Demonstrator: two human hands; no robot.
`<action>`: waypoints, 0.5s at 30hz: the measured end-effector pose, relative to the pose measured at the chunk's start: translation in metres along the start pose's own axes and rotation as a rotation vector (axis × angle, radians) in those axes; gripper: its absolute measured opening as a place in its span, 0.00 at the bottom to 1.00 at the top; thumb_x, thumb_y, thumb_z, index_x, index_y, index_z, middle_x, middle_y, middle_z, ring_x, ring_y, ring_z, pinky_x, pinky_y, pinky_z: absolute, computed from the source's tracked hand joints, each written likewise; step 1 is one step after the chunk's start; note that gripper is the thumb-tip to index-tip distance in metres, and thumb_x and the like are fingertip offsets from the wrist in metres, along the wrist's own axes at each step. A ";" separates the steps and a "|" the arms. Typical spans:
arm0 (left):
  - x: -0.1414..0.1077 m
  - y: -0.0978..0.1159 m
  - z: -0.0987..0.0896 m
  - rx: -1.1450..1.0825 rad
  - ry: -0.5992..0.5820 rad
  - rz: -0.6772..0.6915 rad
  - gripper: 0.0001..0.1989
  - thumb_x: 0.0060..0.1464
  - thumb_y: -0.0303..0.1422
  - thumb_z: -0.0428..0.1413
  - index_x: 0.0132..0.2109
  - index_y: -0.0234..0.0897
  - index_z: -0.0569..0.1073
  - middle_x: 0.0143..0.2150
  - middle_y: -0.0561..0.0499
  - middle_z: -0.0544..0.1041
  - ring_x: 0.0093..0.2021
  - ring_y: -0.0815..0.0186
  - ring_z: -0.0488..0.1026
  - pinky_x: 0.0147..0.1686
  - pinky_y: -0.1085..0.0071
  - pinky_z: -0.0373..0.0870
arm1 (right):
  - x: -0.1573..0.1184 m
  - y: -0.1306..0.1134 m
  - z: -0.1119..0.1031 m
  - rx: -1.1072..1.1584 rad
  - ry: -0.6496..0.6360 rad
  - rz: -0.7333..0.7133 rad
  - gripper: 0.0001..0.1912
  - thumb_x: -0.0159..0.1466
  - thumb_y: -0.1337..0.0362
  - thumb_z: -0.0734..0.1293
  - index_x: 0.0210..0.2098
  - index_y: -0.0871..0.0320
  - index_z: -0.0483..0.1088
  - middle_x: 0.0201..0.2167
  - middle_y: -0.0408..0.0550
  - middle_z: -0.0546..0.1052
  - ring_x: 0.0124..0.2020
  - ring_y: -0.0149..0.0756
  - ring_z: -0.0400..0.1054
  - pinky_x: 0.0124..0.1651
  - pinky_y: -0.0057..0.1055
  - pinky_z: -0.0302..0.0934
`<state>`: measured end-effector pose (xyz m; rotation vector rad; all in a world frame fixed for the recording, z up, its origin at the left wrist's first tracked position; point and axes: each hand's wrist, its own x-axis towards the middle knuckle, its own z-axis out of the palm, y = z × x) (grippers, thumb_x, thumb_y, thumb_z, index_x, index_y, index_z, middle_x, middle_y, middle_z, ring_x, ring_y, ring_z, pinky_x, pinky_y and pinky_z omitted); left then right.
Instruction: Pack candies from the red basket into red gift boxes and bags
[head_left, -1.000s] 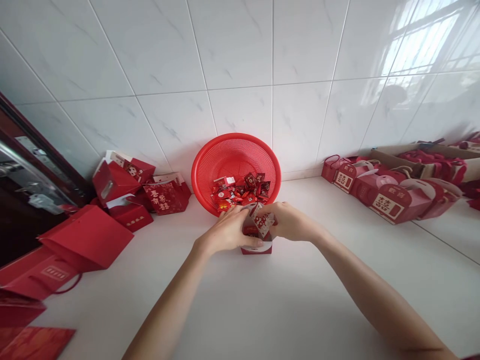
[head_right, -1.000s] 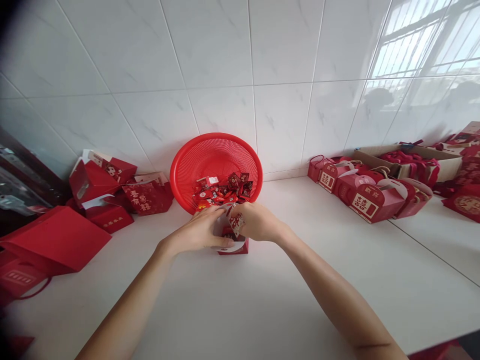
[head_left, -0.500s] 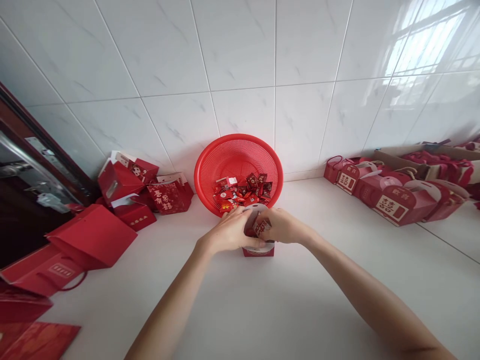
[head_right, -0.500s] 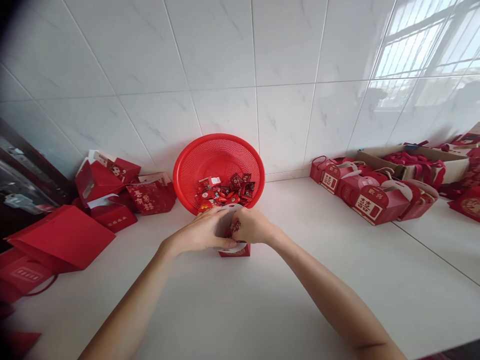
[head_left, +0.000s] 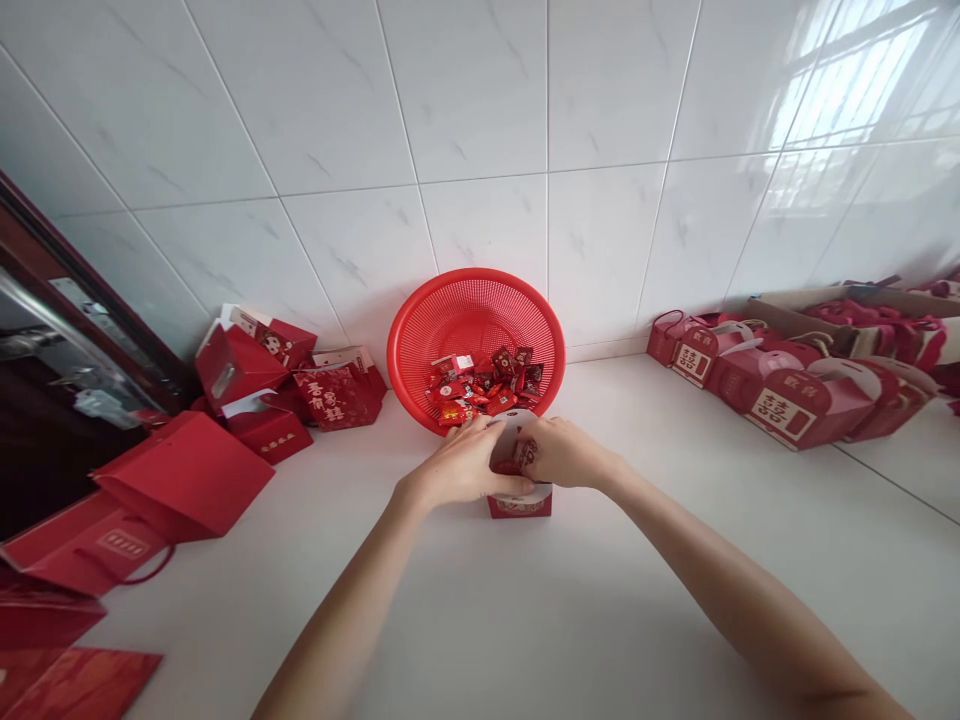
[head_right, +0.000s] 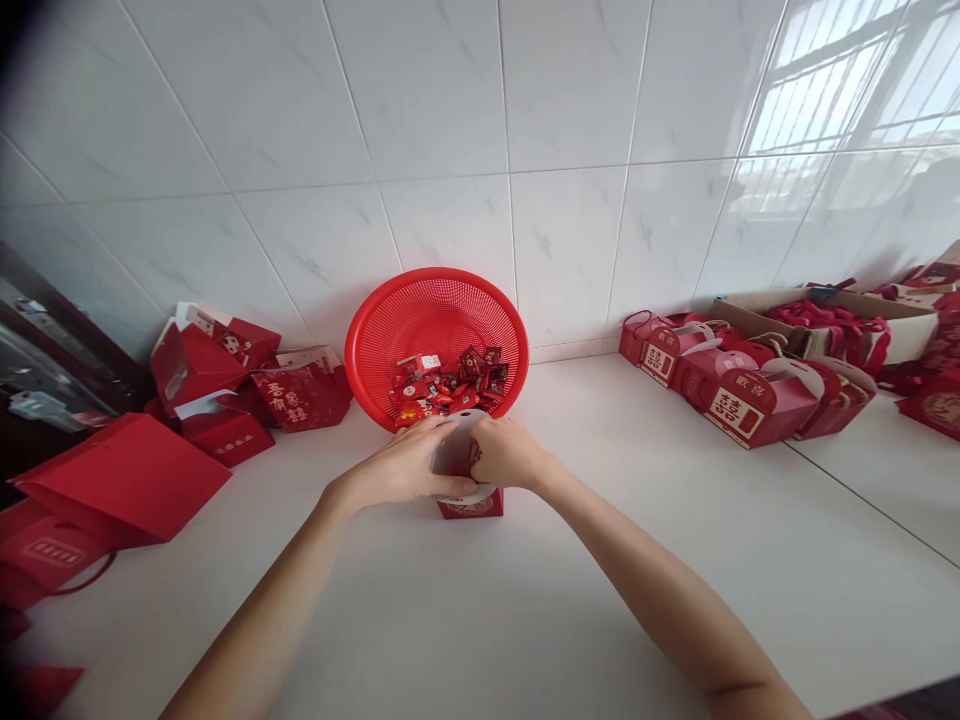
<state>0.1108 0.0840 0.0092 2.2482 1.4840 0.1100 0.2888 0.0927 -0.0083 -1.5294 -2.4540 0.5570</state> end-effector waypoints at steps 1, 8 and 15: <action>0.000 0.000 0.000 -0.004 0.004 0.013 0.47 0.42 0.59 0.63 0.67 0.52 0.62 0.74 0.44 0.55 0.73 0.37 0.47 0.64 0.45 0.57 | 0.000 0.001 -0.002 0.064 -0.019 0.003 0.06 0.52 0.72 0.67 0.29 0.57 0.72 0.30 0.47 0.78 0.31 0.40 0.73 0.28 0.29 0.58; -0.001 0.003 -0.002 -0.001 0.002 0.013 0.46 0.41 0.60 0.62 0.65 0.51 0.64 0.73 0.44 0.56 0.73 0.37 0.47 0.64 0.45 0.57 | -0.004 0.004 -0.014 0.228 -0.158 0.067 0.15 0.49 0.72 0.67 0.37 0.57 0.71 0.26 0.44 0.76 0.18 0.33 0.69 0.20 0.28 0.57; 0.000 0.001 0.000 0.017 -0.002 0.023 0.45 0.43 0.60 0.60 0.66 0.49 0.63 0.73 0.43 0.57 0.72 0.37 0.50 0.64 0.46 0.58 | -0.002 -0.004 -0.007 -0.108 -0.163 -0.021 0.15 0.50 0.75 0.67 0.38 0.58 0.72 0.28 0.50 0.77 0.29 0.42 0.73 0.28 0.32 0.59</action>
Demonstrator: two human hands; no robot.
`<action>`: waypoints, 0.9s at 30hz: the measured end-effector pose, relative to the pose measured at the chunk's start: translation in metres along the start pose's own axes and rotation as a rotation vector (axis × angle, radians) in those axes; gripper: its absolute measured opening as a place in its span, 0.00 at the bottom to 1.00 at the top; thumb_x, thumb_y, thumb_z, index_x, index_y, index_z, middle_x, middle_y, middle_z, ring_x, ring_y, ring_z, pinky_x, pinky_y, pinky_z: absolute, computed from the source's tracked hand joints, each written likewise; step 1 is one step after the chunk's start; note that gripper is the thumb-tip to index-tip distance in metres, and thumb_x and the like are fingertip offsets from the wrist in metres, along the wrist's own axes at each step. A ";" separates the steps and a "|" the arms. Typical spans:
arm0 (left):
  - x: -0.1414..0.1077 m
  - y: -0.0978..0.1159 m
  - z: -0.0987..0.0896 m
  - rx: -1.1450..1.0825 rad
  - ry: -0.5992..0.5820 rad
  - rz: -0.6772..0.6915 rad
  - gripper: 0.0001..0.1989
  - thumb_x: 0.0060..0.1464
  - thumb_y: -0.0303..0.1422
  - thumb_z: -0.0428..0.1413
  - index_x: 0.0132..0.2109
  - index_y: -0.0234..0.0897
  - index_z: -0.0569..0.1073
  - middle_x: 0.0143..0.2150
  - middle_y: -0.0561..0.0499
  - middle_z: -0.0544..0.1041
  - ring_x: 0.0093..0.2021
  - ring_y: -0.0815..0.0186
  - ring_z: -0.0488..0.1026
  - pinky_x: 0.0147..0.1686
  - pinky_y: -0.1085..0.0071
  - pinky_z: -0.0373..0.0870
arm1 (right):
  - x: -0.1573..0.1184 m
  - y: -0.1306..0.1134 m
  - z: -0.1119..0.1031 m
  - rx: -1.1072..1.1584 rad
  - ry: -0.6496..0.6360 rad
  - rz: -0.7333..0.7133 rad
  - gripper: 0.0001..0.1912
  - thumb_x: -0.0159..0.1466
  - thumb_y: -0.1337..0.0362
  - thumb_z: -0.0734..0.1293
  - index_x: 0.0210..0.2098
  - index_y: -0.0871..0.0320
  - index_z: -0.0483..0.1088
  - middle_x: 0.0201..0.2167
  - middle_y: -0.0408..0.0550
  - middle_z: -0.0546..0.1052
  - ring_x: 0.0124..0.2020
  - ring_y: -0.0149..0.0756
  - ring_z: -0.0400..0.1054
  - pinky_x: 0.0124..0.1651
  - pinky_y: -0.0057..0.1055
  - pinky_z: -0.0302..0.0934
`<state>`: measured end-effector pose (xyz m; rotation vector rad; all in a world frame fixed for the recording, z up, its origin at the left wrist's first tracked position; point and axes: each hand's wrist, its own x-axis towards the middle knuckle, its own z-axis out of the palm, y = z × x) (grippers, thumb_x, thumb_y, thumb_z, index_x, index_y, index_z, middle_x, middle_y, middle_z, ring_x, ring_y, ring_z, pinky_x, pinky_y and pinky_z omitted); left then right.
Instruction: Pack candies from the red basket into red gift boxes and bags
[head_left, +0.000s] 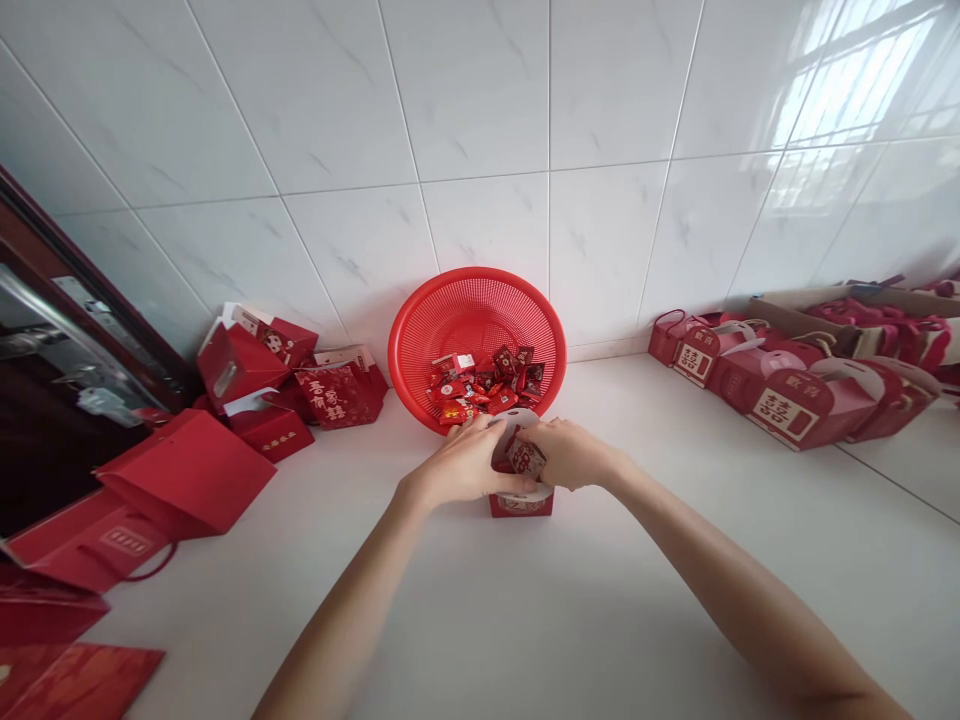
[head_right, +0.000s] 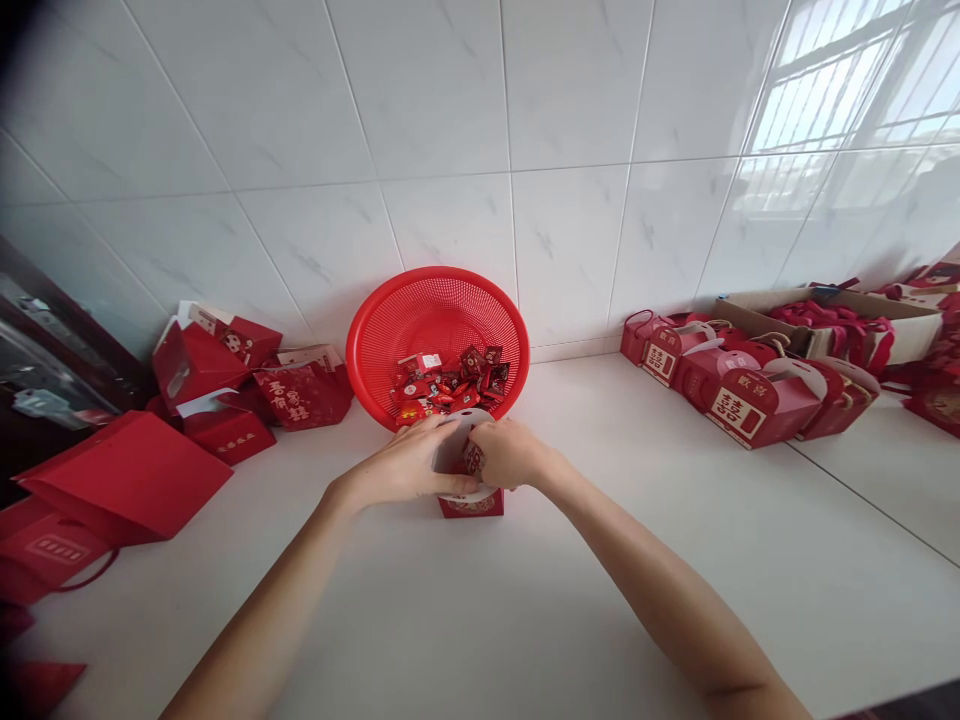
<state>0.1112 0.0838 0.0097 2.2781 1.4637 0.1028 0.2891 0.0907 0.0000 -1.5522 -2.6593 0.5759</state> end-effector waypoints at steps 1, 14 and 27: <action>0.000 0.000 0.000 0.002 0.001 0.007 0.45 0.44 0.59 0.60 0.67 0.49 0.62 0.73 0.43 0.57 0.72 0.38 0.50 0.64 0.46 0.57 | 0.001 -0.001 0.002 -0.056 0.037 -0.006 0.14 0.51 0.74 0.67 0.37 0.59 0.72 0.30 0.52 0.78 0.32 0.44 0.74 0.30 0.33 0.59; 0.004 -0.007 0.006 -0.029 0.026 -0.031 0.48 0.40 0.61 0.61 0.66 0.46 0.66 0.73 0.41 0.56 0.72 0.34 0.50 0.62 0.46 0.61 | 0.005 0.004 0.003 -0.013 0.019 0.015 0.08 0.57 0.64 0.67 0.35 0.57 0.76 0.28 0.47 0.78 0.32 0.39 0.71 0.30 0.30 0.55; 0.003 -0.003 0.007 -0.037 0.056 -0.009 0.49 0.42 0.61 0.61 0.69 0.46 0.63 0.73 0.40 0.55 0.72 0.35 0.48 0.63 0.47 0.59 | -0.014 0.000 -0.009 -0.161 0.023 0.033 0.10 0.59 0.73 0.64 0.25 0.57 0.74 0.24 0.50 0.74 0.28 0.40 0.69 0.29 0.32 0.50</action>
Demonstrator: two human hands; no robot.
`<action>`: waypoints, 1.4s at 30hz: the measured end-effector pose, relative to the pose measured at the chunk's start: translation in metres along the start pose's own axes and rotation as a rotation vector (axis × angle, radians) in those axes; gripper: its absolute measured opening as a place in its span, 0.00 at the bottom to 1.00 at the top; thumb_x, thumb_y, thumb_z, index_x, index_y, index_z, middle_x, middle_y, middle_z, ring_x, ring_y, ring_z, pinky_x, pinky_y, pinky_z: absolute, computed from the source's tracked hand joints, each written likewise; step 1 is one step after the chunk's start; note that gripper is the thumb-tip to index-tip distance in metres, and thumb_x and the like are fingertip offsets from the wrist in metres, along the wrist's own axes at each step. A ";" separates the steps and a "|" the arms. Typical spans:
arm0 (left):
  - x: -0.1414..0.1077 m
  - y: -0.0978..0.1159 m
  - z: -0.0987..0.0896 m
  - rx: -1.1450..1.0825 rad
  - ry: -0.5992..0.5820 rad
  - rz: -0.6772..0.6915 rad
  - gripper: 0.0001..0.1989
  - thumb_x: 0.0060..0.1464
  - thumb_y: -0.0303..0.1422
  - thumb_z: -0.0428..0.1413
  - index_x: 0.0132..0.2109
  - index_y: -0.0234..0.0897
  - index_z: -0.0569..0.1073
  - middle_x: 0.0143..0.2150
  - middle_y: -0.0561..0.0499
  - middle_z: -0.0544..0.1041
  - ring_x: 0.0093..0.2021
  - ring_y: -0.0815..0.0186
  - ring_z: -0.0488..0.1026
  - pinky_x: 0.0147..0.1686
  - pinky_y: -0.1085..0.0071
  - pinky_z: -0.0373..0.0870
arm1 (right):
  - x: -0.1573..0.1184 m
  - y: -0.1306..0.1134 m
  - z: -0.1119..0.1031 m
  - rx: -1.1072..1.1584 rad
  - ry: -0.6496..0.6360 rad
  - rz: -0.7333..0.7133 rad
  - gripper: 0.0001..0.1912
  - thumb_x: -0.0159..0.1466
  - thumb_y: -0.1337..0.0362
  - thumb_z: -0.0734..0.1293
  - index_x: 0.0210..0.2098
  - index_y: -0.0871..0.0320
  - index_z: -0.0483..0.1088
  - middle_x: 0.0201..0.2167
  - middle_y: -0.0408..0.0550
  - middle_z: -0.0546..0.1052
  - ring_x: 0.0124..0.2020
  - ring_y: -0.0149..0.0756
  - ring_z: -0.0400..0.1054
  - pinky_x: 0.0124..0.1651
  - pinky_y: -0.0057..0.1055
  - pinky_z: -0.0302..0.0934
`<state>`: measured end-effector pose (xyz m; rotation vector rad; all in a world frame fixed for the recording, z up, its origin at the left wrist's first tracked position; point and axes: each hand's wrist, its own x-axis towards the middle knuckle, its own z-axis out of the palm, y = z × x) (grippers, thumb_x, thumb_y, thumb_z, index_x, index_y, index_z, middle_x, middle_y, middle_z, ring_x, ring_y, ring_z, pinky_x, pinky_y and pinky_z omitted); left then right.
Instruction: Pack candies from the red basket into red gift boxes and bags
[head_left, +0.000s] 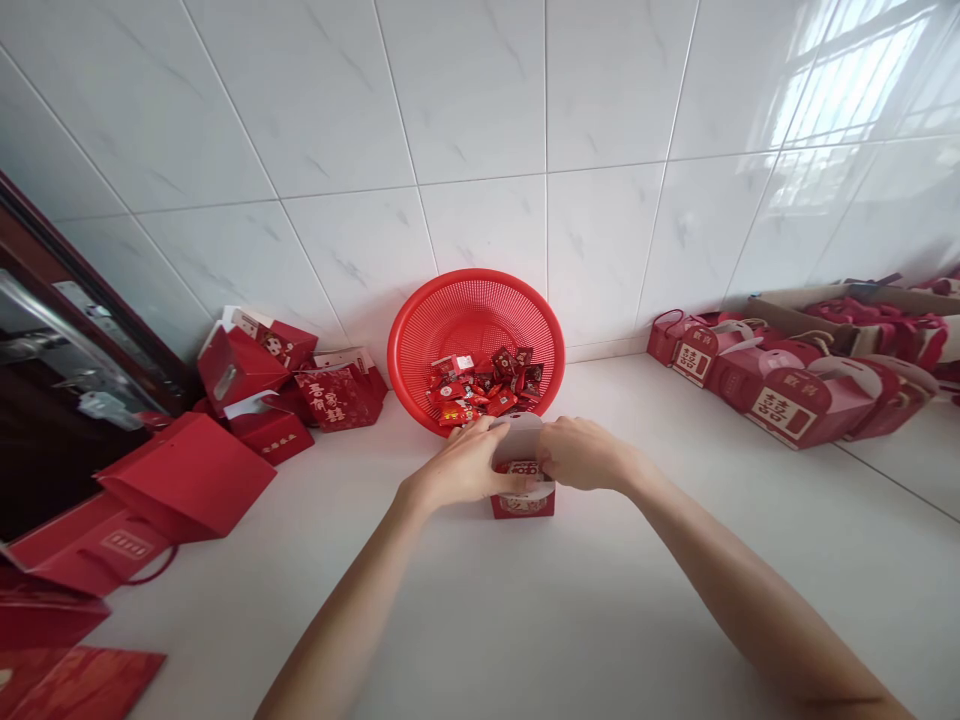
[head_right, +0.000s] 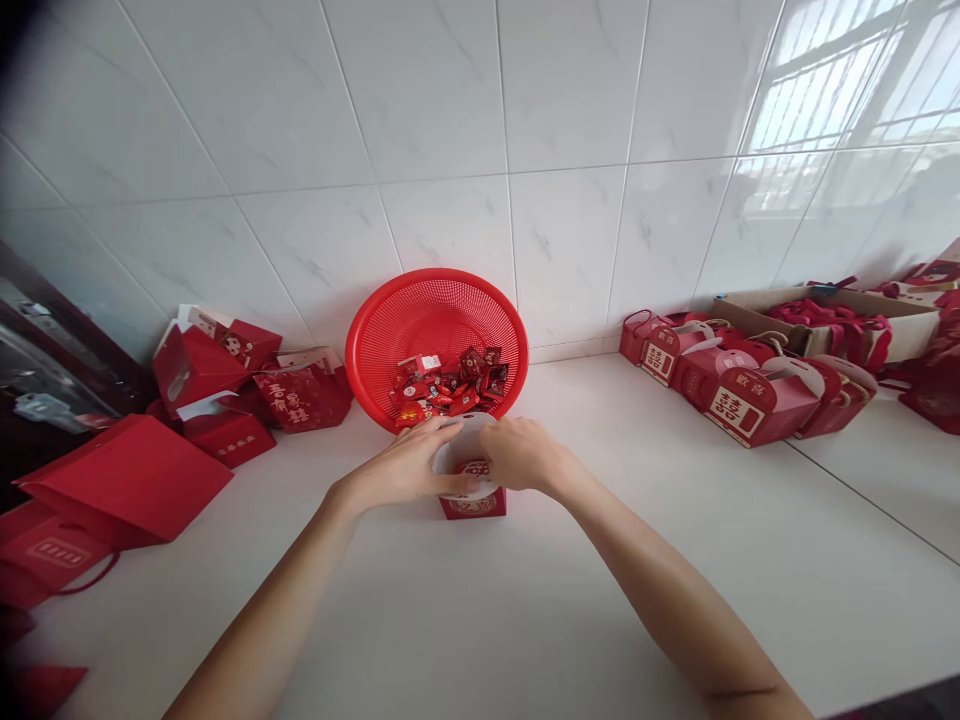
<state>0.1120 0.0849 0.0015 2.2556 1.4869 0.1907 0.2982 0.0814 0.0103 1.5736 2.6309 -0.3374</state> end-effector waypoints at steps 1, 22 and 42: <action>0.000 -0.001 0.000 0.000 0.005 0.018 0.48 0.43 0.60 0.61 0.68 0.47 0.64 0.73 0.40 0.57 0.72 0.35 0.49 0.62 0.47 0.59 | -0.003 0.002 -0.002 0.015 0.021 0.005 0.11 0.60 0.73 0.63 0.25 0.57 0.74 0.24 0.50 0.74 0.28 0.40 0.69 0.29 0.32 0.50; -0.002 0.003 0.000 -0.095 0.199 0.100 0.23 0.52 0.48 0.60 0.54 0.51 0.76 0.41 0.48 0.72 0.46 0.53 0.71 0.42 0.64 0.69 | 0.002 0.015 -0.001 0.374 0.338 -0.238 0.09 0.59 0.74 0.67 0.35 0.57 0.78 0.33 0.46 0.79 0.34 0.35 0.70 0.35 0.29 0.59; 0.008 -0.008 -0.001 -0.371 -0.018 0.276 0.23 0.59 0.53 0.53 0.51 0.47 0.79 0.40 0.52 0.81 0.40 0.59 0.76 0.39 0.68 0.70 | 0.018 0.037 0.006 0.678 0.265 -0.321 0.10 0.58 0.72 0.66 0.37 0.58 0.78 0.35 0.45 0.82 0.36 0.34 0.74 0.41 0.30 0.67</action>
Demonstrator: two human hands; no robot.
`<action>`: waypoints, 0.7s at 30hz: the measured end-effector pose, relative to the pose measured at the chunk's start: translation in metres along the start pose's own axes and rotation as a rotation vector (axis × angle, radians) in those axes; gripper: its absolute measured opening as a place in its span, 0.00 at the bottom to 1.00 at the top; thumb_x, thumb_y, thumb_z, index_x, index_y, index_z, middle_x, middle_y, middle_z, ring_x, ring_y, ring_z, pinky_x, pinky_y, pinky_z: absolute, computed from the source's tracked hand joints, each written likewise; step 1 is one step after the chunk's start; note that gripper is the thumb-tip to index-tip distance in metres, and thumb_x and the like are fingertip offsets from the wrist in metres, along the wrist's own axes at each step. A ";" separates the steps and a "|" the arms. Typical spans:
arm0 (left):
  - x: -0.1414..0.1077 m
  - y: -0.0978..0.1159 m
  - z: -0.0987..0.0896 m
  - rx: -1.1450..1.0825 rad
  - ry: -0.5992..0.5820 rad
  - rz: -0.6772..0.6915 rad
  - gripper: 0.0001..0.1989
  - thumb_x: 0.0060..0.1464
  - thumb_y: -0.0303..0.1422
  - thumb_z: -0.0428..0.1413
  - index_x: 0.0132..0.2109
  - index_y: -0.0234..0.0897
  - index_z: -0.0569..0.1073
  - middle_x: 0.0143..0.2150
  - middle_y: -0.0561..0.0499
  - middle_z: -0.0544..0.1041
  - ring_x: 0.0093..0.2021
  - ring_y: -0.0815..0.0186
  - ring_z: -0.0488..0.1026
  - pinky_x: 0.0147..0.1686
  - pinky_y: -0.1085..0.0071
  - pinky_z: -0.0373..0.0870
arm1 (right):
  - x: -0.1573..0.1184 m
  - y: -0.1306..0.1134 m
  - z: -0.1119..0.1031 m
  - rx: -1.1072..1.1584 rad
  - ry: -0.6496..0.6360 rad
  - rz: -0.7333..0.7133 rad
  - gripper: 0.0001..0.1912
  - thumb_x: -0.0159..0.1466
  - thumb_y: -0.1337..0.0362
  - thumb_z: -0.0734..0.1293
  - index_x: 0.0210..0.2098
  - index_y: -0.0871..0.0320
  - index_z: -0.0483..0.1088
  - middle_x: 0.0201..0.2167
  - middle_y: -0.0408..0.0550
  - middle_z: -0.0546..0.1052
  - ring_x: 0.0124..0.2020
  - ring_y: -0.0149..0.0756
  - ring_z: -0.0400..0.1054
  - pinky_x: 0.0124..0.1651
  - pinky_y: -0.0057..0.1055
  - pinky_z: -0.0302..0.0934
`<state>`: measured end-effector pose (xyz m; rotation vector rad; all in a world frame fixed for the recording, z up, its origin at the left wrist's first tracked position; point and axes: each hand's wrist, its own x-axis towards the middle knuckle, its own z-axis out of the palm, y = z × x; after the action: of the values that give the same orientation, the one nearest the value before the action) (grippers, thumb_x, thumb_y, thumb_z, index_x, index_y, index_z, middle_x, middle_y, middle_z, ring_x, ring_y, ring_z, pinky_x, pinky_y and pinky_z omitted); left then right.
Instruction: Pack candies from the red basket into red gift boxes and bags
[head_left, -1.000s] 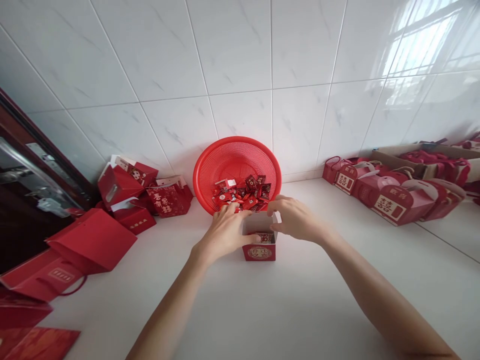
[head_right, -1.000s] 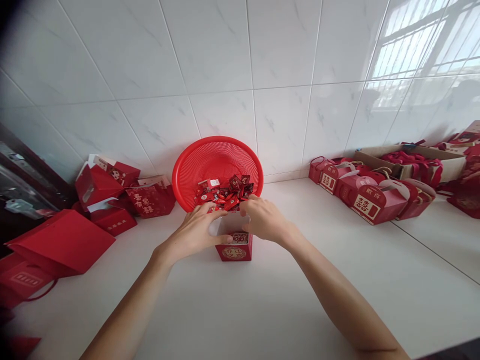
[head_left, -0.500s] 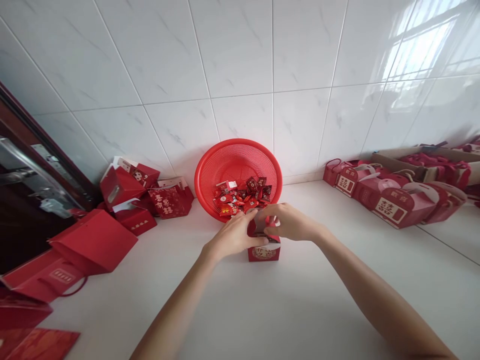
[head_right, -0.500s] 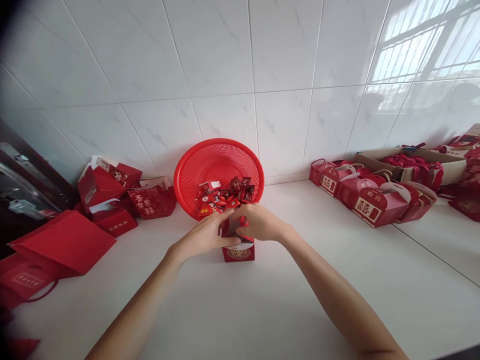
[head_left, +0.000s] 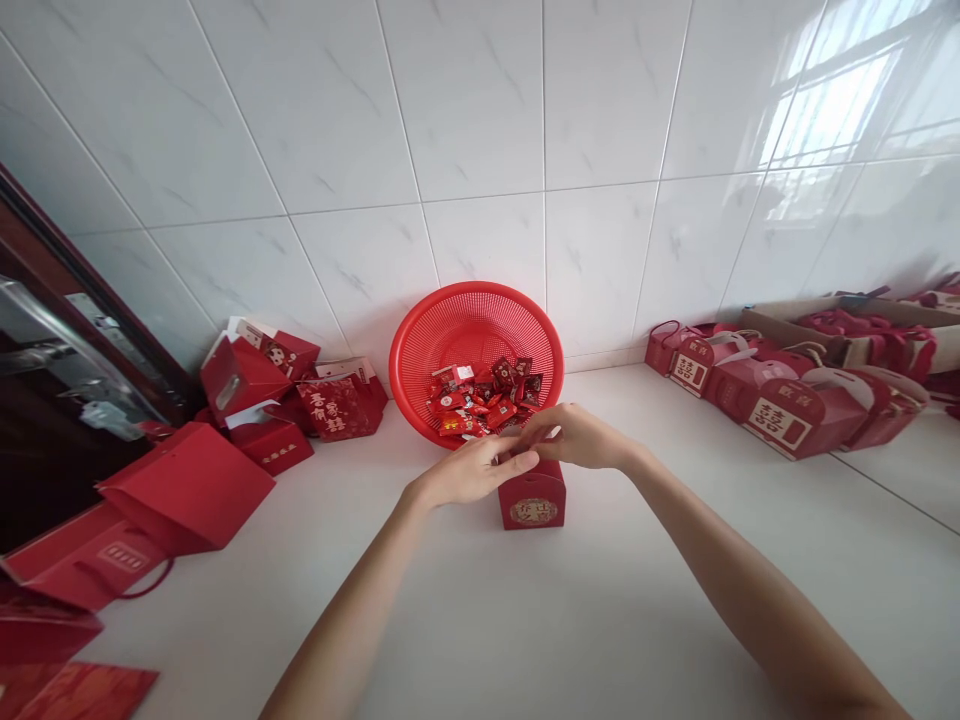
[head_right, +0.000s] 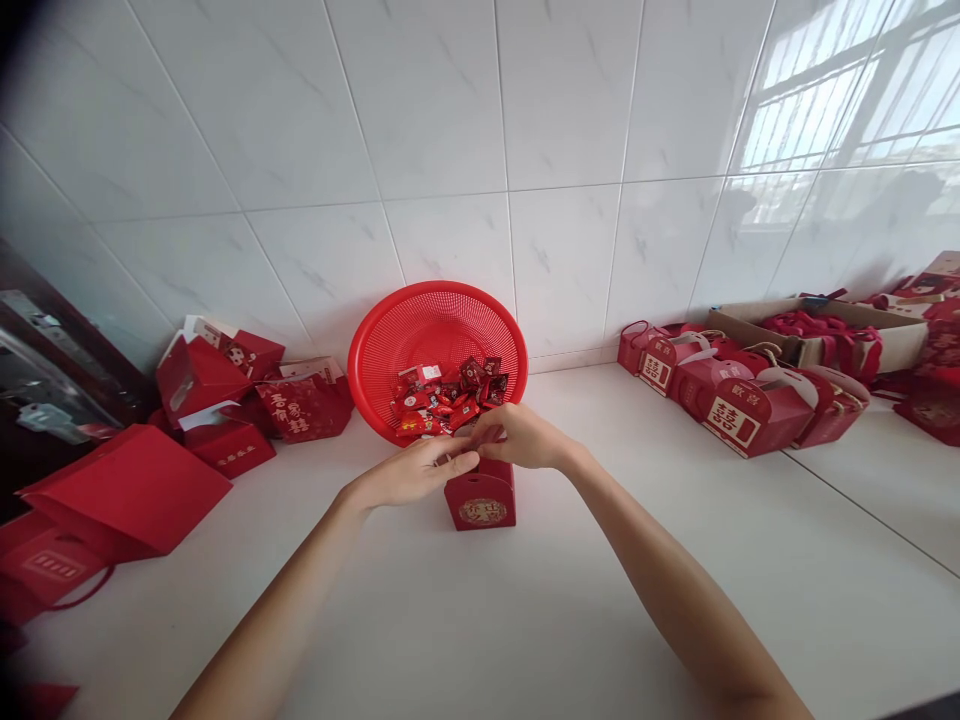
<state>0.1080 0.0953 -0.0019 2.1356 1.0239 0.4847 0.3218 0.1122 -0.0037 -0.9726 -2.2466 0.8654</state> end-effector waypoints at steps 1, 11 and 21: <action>0.000 -0.001 -0.002 -0.013 -0.008 -0.011 0.23 0.59 0.53 0.52 0.50 0.46 0.80 0.41 0.52 0.81 0.41 0.58 0.77 0.40 0.68 0.71 | 0.000 0.000 -0.002 0.012 0.043 -0.011 0.09 0.59 0.71 0.66 0.37 0.59 0.78 0.35 0.46 0.82 0.36 0.34 0.74 0.42 0.31 0.68; 0.008 -0.015 0.009 0.091 0.235 -0.194 0.17 0.45 0.48 0.64 0.32 0.39 0.73 0.32 0.51 0.77 0.34 0.60 0.74 0.33 0.66 0.68 | -0.005 0.003 -0.011 -0.196 0.036 0.043 0.13 0.59 0.72 0.67 0.41 0.57 0.79 0.42 0.48 0.82 0.40 0.39 0.75 0.44 0.34 0.69; -0.002 -0.047 0.049 -0.009 0.527 -0.002 0.15 0.55 0.43 0.58 0.48 0.42 0.74 0.51 0.46 0.75 0.52 0.55 0.73 0.54 0.56 0.70 | -0.002 0.007 -0.002 -0.296 -0.069 -0.034 0.12 0.58 0.73 0.68 0.40 0.57 0.80 0.39 0.47 0.82 0.38 0.37 0.72 0.40 0.31 0.63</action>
<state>0.1109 0.0924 -0.0702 2.0407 1.2975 1.0865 0.3276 0.1154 -0.0080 -1.0426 -2.4914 0.5683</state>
